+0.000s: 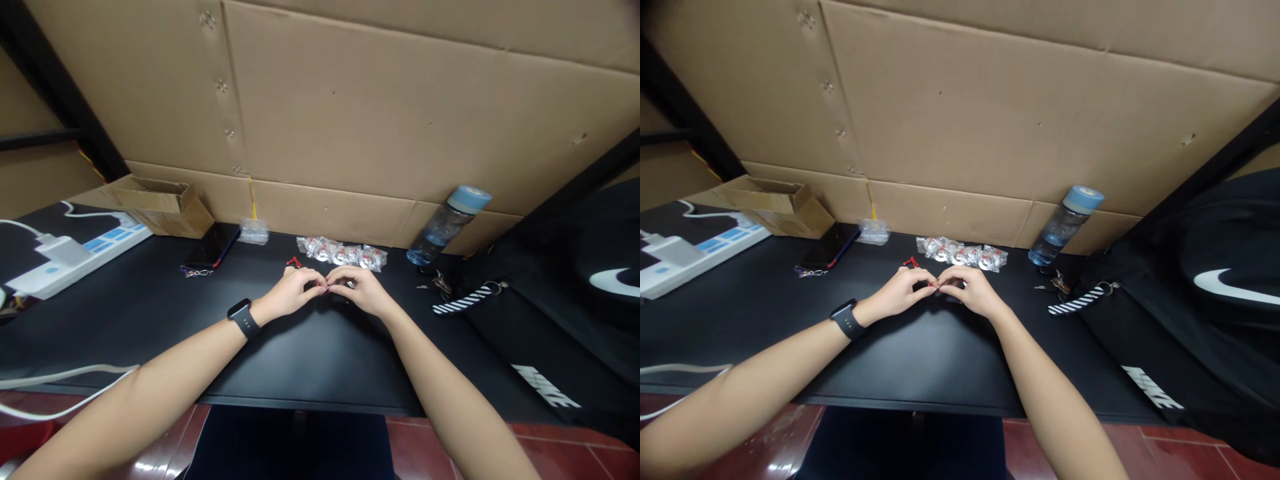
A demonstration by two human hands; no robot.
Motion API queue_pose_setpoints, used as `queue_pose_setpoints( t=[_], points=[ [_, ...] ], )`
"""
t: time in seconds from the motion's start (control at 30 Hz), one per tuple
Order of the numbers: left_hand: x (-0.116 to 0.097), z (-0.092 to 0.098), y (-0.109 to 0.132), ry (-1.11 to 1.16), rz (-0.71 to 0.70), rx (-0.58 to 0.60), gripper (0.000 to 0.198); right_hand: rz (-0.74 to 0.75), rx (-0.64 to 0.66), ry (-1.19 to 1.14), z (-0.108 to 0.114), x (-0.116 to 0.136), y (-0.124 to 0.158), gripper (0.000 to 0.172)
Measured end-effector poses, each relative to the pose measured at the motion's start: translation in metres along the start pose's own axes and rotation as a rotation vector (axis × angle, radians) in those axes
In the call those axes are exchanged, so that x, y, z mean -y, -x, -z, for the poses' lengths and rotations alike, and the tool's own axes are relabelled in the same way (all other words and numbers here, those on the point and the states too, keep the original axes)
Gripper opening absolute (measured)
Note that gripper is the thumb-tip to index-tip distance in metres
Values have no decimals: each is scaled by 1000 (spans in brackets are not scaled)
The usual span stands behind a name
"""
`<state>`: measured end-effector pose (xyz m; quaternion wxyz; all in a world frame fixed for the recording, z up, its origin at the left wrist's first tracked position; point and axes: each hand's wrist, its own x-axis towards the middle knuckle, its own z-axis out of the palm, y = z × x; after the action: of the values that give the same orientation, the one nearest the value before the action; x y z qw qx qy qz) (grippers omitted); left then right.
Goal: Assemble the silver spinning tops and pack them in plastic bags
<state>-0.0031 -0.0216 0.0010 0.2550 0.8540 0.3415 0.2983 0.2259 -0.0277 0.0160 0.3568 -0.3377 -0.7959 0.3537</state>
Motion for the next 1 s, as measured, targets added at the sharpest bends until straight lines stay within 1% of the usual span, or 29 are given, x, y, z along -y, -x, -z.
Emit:
queue_pose_setpoints(
  t=[0.07,0.1,0.17,0.2,0.3,0.4,0.47,0.57,0.63,0.7,0.77,0.83,0.9,0.93,1.0],
  points=[
    [-1,-2,0,-3,21,-69,14,-64,-78,-104,-8,-1,0,25],
    [-1,-3,0,9,33,-113,13,-99,-139,-147,-12,-2,-1,28],
    [0,-5,0,37,65,-196,12,-129,-247,-150,-20,-1,-1,26],
    [1,-6,0,45,82,-231,12,-123,-274,-118,-22,0,-1,25],
    [3,-9,0,55,114,-281,12,-50,-252,10,-25,5,-1,20],
    [2,-8,0,68,112,-268,12,19,-215,127,-22,9,0,12],
    [0,-5,0,70,124,-284,13,59,-197,228,-18,10,0,10],
    [-4,3,0,61,131,-322,21,100,-157,365,-13,11,1,7],
    [-5,8,1,17,93,-259,28,114,-131,401,-10,12,2,5],
    [-6,8,3,-69,37,-139,33,123,-116,396,-9,14,3,5],
    [-6,5,4,-157,-8,-19,32,134,-104,384,-8,15,3,5],
    [-7,1,5,-207,-40,62,26,141,-92,378,-7,15,3,5],
    [-6,0,5,-229,-60,96,28,137,-82,383,-7,14,3,5],
    [-5,1,5,-236,-66,97,34,127,-78,390,-6,12,3,6],
    [-1,9,5,-250,-57,76,53,93,-51,414,-3,9,3,6]
  ],
)
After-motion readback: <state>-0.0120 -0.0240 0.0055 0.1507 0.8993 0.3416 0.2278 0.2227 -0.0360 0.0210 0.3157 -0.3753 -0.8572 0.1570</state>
